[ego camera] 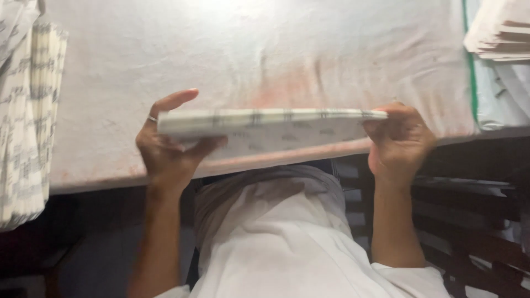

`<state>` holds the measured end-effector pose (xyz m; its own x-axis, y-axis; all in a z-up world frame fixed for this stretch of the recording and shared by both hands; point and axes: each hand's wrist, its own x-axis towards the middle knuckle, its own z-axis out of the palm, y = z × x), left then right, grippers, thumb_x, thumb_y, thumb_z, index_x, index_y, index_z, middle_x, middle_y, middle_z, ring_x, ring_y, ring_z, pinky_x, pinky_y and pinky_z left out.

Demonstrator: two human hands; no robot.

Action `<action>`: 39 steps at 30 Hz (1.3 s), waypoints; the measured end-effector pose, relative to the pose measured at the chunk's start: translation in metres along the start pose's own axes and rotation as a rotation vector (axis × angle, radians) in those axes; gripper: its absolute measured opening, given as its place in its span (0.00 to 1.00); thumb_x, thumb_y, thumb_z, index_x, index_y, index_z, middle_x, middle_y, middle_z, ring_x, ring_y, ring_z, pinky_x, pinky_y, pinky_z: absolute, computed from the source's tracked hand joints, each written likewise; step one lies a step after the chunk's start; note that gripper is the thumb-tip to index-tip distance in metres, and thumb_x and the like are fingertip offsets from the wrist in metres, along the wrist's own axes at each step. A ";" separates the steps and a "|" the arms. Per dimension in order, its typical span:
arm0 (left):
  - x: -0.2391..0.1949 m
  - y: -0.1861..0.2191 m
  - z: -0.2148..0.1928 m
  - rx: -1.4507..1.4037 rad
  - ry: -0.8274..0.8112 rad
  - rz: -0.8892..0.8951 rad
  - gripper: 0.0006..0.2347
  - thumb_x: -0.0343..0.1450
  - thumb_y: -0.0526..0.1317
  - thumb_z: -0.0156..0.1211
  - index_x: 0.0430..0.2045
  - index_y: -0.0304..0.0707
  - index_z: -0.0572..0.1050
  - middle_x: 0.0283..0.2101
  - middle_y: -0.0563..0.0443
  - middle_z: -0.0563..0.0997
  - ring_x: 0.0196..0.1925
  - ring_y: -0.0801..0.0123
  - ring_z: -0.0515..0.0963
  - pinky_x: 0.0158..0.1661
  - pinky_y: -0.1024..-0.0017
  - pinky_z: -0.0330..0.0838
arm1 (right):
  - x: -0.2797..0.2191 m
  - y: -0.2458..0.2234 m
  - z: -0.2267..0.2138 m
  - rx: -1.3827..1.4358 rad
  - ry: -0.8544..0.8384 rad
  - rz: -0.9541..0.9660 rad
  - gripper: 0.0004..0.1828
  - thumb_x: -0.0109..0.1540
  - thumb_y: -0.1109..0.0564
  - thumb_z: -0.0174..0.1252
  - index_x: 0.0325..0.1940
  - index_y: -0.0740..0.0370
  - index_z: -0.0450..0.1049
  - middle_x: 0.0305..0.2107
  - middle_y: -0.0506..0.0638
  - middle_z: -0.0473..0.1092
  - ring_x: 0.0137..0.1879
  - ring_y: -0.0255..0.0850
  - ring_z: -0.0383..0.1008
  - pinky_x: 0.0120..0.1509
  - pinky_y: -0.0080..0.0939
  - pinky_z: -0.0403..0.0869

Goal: Applying glue to the edges of paper wrappers and folding them into their final shape in a batch process.

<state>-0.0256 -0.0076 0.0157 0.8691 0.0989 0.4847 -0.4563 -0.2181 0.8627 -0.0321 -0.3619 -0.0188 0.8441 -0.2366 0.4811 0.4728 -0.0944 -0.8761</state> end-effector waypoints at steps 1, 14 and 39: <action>0.003 0.010 -0.008 -0.043 -0.149 -0.016 0.31 0.57 0.36 0.81 0.53 0.26 0.71 0.53 0.40 0.76 0.43 0.65 0.83 0.45 0.69 0.82 | -0.001 -0.012 -0.007 0.007 0.090 -0.021 0.14 0.58 0.66 0.72 0.43 0.70 0.75 0.33 0.57 0.75 0.40 0.40 0.78 0.50 0.37 0.79; 0.014 0.178 0.057 0.235 -0.577 0.554 0.22 0.81 0.47 0.37 0.39 0.23 0.77 0.31 0.43 0.76 0.29 0.56 0.74 0.31 0.62 0.66 | -0.004 -0.181 0.035 -0.121 -0.552 -0.309 0.21 0.61 0.66 0.65 0.53 0.64 0.62 0.31 0.59 0.78 0.28 0.41 0.76 0.35 0.35 0.78; 0.013 0.155 0.046 -0.001 -0.486 0.476 0.08 0.77 0.30 0.52 0.27 0.27 0.70 0.22 0.47 0.65 0.20 0.59 0.61 0.25 0.63 0.56 | -0.003 -0.153 -0.005 -0.275 -0.490 -0.250 0.37 0.54 0.64 0.67 0.63 0.77 0.58 0.47 0.67 0.72 0.50 0.53 0.86 0.62 0.46 0.90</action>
<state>-0.0764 -0.0847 0.1489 0.5608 -0.4552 0.6916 -0.8101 -0.1291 0.5719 -0.1085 -0.3519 0.1140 0.7651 0.2911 0.5744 0.6439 -0.3512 -0.6797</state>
